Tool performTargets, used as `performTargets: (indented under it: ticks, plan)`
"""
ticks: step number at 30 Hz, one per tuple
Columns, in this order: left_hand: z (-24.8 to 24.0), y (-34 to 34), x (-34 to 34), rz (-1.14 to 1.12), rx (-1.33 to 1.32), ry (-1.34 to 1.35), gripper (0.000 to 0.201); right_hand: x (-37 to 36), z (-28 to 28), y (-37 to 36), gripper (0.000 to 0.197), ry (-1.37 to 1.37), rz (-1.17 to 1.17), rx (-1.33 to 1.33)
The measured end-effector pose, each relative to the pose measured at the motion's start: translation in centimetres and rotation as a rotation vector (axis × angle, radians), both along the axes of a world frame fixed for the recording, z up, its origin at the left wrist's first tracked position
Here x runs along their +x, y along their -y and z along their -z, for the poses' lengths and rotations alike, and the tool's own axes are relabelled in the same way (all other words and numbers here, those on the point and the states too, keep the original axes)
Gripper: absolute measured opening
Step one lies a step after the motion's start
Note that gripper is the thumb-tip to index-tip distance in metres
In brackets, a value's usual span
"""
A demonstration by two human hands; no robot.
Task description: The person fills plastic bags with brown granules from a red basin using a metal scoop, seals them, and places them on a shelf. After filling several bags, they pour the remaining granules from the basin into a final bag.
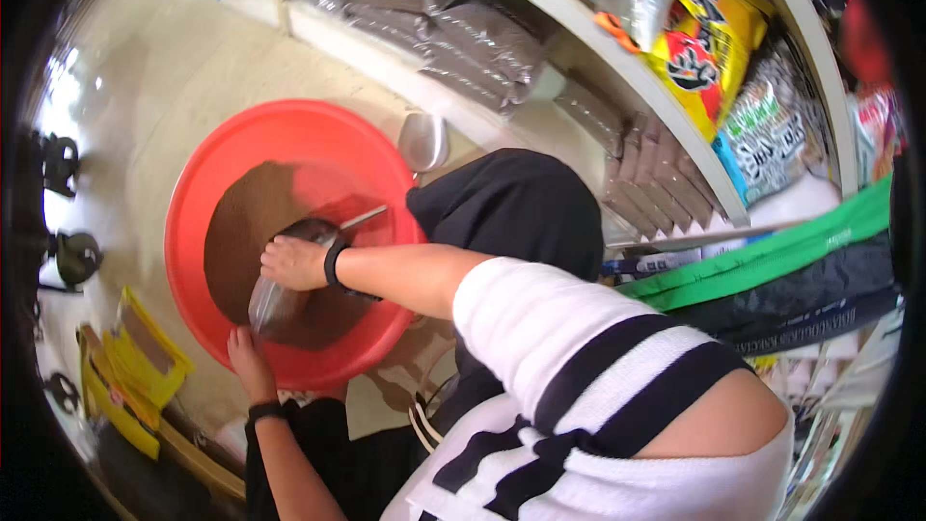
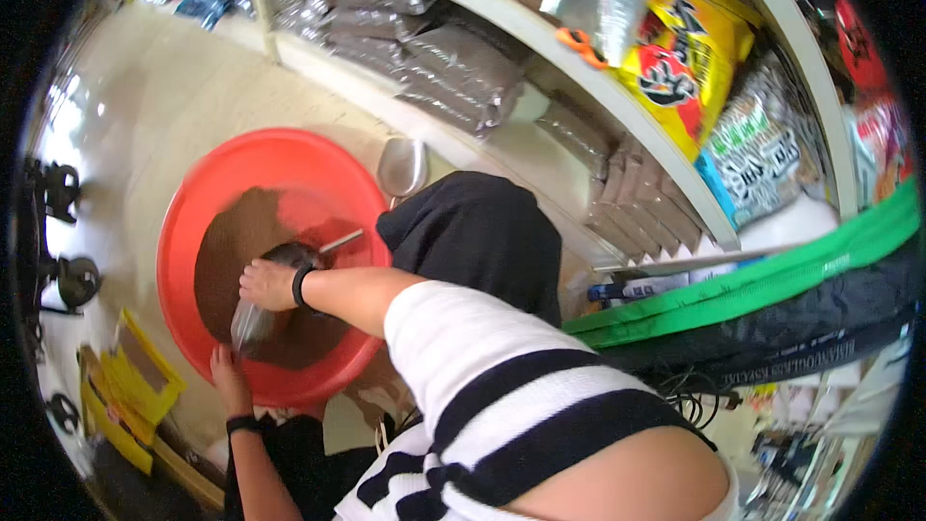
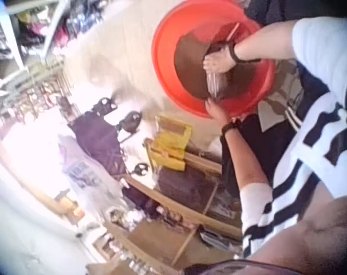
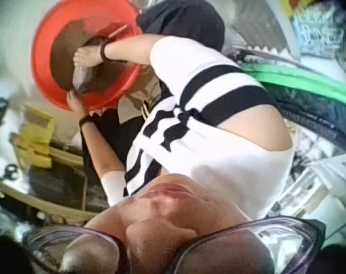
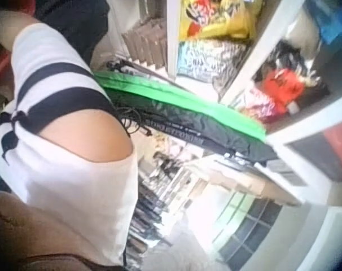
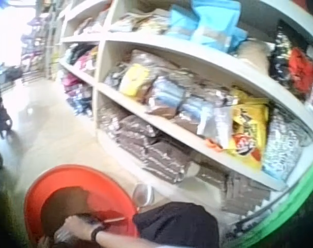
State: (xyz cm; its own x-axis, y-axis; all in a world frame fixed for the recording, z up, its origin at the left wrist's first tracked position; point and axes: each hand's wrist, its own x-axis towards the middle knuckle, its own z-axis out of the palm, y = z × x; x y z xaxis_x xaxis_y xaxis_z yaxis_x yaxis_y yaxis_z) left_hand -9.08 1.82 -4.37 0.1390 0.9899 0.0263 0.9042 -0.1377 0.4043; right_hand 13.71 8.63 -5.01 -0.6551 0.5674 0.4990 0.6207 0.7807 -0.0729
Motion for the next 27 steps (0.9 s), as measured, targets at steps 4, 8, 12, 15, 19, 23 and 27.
performTargets:
  ticks: [4,8,12,15,19,23,27]
  plan:
    - [-0.1,1.1,-0.8,-0.002,-0.048,0.026,0.005,1.4,1.3,0.1,0.012,0.17,0.109,-0.147]
    - [0.0,0.9,-0.9,0.036,-0.041,0.055,0.004,1.2,0.3,-0.1,0.017,0.293,0.117,-0.419]
    - [0.3,0.7,-1.3,0.076,-0.036,0.051,0.006,1.1,-1.5,0.3,0.042,0.244,0.219,-0.265]
    - [0.9,0.7,-1.3,-0.096,-0.108,0.283,0.008,0.2,-1.8,0.1,0.055,0.127,0.206,-0.322]
    - [0.7,0.9,-1.2,0.022,0.081,-0.061,0.011,-1.2,-1.3,-0.4,0.023,0.333,-0.07,-0.383]
    - [-1.2,0.2,-1.6,-0.008,0.018,0.0,0.01,-1.4,-2.4,-1.2,0.018,0.211,-0.093,-0.454]
    - [-5.2,-1.5,-3.1,-0.132,-0.021,0.108,0.011,-2.8,-6.5,-1.6,0.04,-0.222,-0.083,-1.064]
